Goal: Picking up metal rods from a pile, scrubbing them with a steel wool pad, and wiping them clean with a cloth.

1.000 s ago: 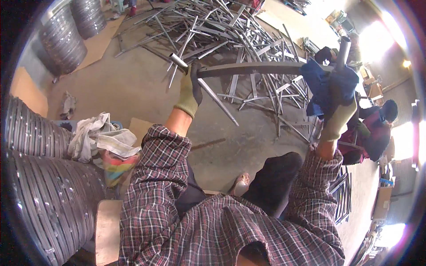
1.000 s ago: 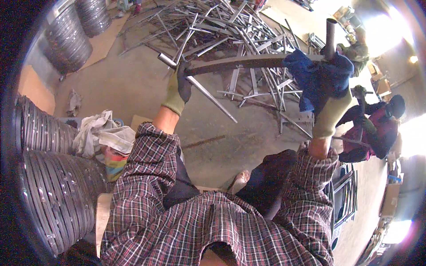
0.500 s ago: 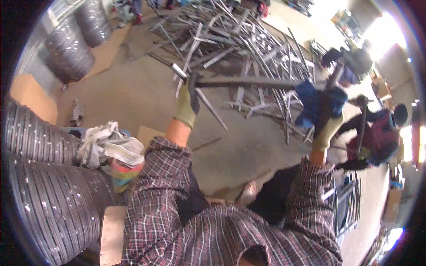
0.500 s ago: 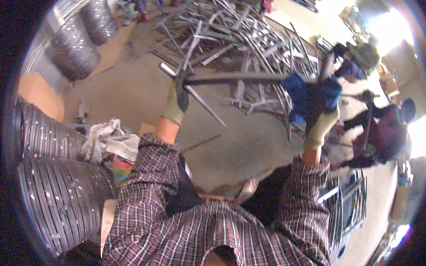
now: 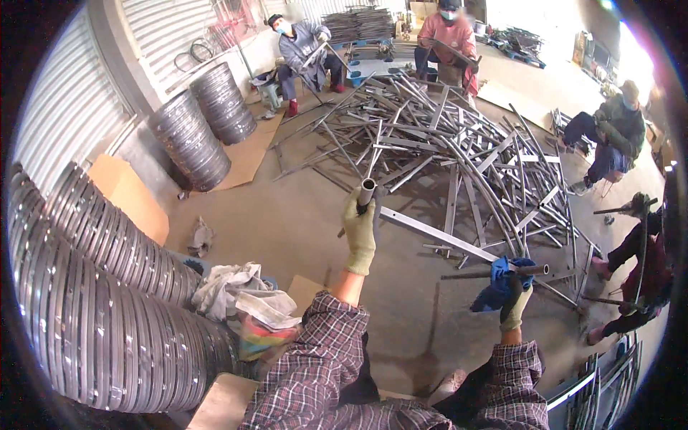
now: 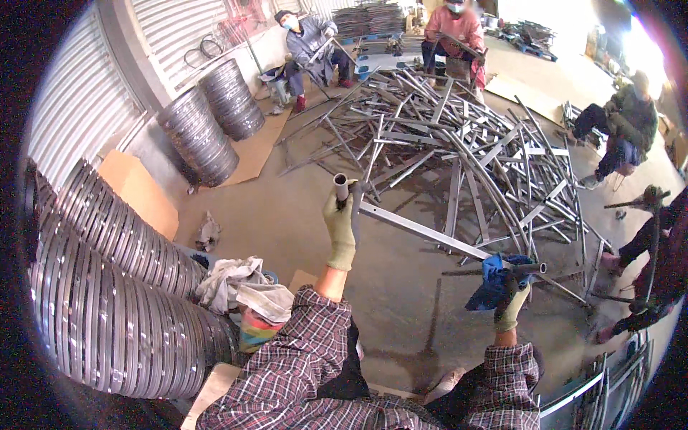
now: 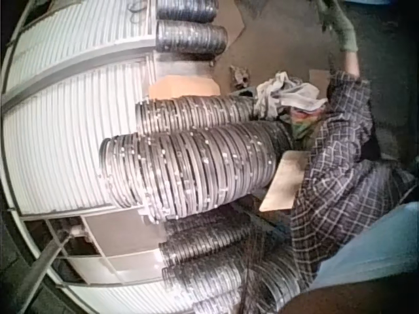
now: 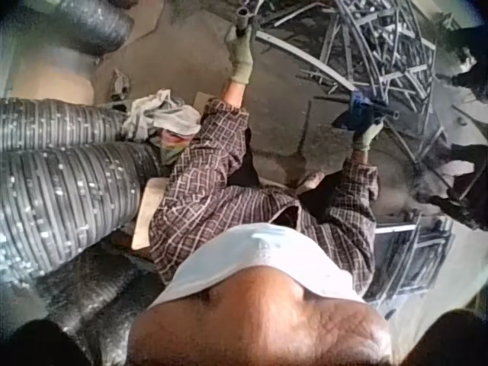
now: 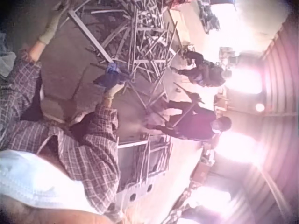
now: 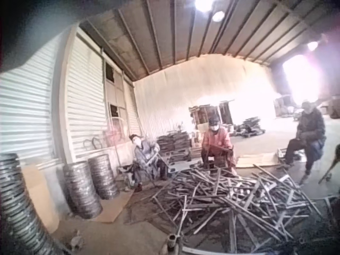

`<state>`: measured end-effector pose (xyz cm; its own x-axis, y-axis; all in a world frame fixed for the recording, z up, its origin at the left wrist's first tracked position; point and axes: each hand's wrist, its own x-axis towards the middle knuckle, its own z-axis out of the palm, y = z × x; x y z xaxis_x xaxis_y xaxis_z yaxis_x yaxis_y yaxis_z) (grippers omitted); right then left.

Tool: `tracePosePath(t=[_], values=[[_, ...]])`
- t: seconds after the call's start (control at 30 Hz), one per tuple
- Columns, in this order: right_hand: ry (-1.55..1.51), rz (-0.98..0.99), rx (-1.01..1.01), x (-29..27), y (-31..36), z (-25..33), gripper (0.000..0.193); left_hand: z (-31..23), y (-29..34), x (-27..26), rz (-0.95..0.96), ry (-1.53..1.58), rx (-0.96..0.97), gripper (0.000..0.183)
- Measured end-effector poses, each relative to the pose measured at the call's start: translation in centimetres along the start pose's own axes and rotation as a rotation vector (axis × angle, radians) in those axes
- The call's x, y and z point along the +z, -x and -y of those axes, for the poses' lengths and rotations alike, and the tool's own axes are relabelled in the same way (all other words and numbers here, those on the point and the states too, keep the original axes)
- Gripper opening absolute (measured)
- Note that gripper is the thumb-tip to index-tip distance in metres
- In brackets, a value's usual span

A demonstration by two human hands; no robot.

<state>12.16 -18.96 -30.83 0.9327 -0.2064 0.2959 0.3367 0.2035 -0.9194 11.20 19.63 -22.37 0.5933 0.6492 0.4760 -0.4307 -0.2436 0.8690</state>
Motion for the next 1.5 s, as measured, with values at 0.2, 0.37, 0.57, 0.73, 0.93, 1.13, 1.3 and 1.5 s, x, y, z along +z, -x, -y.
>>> tracePosePath(t=[0.2, 0.37, 0.57, 0.73, 0.93, 1.13, 1.3, 1.5], values=[[-0.021, 0.027, 0.151, -1.0, 0.2, -2.7, 0.022, -0.7, 0.6, 3.3, 0.001, -0.213, -0.002, 0.024], [0.052, 0.028, 0.14, -2.1, -0.4, -3.4, 0.024, -0.6, 1.7, 3.4, 0.079, -0.199, 0.019, 0.028], [-0.078, -0.005, 0.27, -1.9, -0.5, -2.4, 0.021, -1.5, 2.3, 3.7, 0.078, -0.224, 0.059, 0.033], [-0.144, 0.062, 0.314, -3.7, -0.9, -4.8, 0.024, -2.0, 2.0, 4.1, 0.087, -0.228, 0.02, 0.033], [-0.075, 0.047, 0.206, -2.0, -0.6, -2.9, 0.023, -1.3, 2.0, 3.6, 0.138, -0.247, 0.035, 0.039], [0.016, -0.078, 0.155, -3.2, -1.0, -3.5, 0.016, -1.5, 2.7, 4.6, 0.25, -0.221, 0.148, 0.055], [-0.291, 0.031, 0.174, -0.8, -1.6, -1.2, 0.015, -1.8, 2.6, 4.7, 0.287, -0.184, 0.18, 0.057], [-0.05, -0.062, 0.184, -2.6, -1.7, -4.0, 0.021, -1.2, 2.2, 4.5, 0.245, -0.23, 0.114, 0.057]])
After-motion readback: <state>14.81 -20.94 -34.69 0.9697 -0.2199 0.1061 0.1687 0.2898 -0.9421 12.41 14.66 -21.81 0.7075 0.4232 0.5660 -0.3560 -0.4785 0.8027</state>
